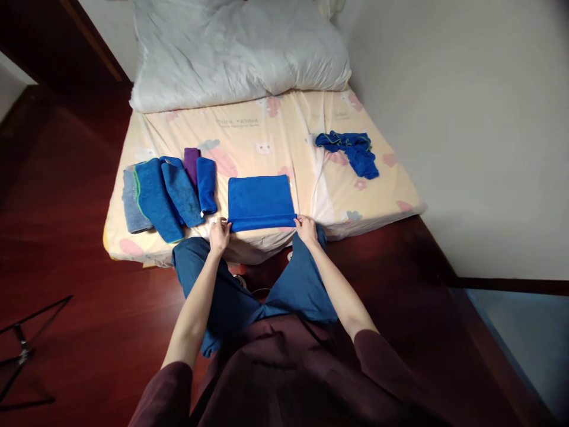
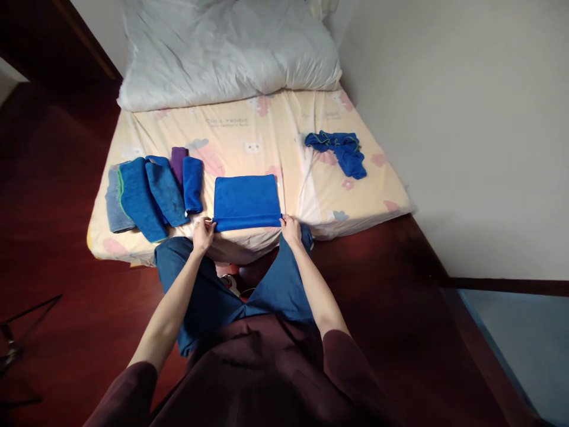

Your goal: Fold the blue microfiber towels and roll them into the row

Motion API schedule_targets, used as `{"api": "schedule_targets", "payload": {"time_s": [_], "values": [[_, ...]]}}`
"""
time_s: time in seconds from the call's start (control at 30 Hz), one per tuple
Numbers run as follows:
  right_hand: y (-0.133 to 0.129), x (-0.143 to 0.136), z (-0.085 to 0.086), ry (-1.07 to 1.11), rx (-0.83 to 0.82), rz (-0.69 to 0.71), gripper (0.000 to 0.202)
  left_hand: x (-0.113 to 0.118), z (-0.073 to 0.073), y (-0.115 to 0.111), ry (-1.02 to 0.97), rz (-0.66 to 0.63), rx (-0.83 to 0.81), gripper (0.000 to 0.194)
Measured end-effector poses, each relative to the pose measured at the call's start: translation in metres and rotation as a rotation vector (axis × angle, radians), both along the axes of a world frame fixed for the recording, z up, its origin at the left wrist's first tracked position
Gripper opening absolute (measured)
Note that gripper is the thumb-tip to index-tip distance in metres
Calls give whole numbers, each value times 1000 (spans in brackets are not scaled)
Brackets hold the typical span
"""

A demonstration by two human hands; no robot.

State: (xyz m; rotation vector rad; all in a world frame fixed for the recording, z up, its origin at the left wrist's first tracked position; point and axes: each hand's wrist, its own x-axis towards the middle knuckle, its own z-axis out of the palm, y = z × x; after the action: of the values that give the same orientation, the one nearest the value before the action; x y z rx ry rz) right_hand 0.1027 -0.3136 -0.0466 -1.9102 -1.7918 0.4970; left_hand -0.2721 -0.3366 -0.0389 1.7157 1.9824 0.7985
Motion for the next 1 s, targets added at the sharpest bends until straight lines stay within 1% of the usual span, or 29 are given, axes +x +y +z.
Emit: {"api": "schedule_targets", "payload": {"time_s": [0.07,0.13,0.2,0.27,0.37,0.4,0.47,0.53,0.6,0.73,0.87,1.0], "values": [[-3,-2,5,17,23,-8,29,1,5,-3,45,2,45,24],[-9,-3,11,28,106,-17,34,2,10,-9,113,-22,126,26],[-16,-6,17,15,205,37,38,5,14,-14,151,-114,195,29],[-24,-8,21,-19,254,199,40,8,15,-19,149,-258,218,32],[-30,-14,22,-73,227,477,42,14,10,-22,146,-446,196,37],[-30,-16,22,-91,207,535,43,15,8,-21,152,-486,184,39],[-28,-20,19,-129,160,588,47,18,2,-19,173,-533,152,44],[-24,-21,15,-166,117,584,52,19,-4,-17,197,-532,117,49],[-20,-21,11,-189,90,550,56,19,-9,-15,217,-502,88,53],[-13,-20,5,-178,81,506,58,18,-12,-11,248,-465,60,61],[-5,-22,2,-174,83,459,56,18,-8,-1,299,-510,42,61],[2,-25,6,-203,64,424,60,13,1,7,394,-584,-4,57]]}}
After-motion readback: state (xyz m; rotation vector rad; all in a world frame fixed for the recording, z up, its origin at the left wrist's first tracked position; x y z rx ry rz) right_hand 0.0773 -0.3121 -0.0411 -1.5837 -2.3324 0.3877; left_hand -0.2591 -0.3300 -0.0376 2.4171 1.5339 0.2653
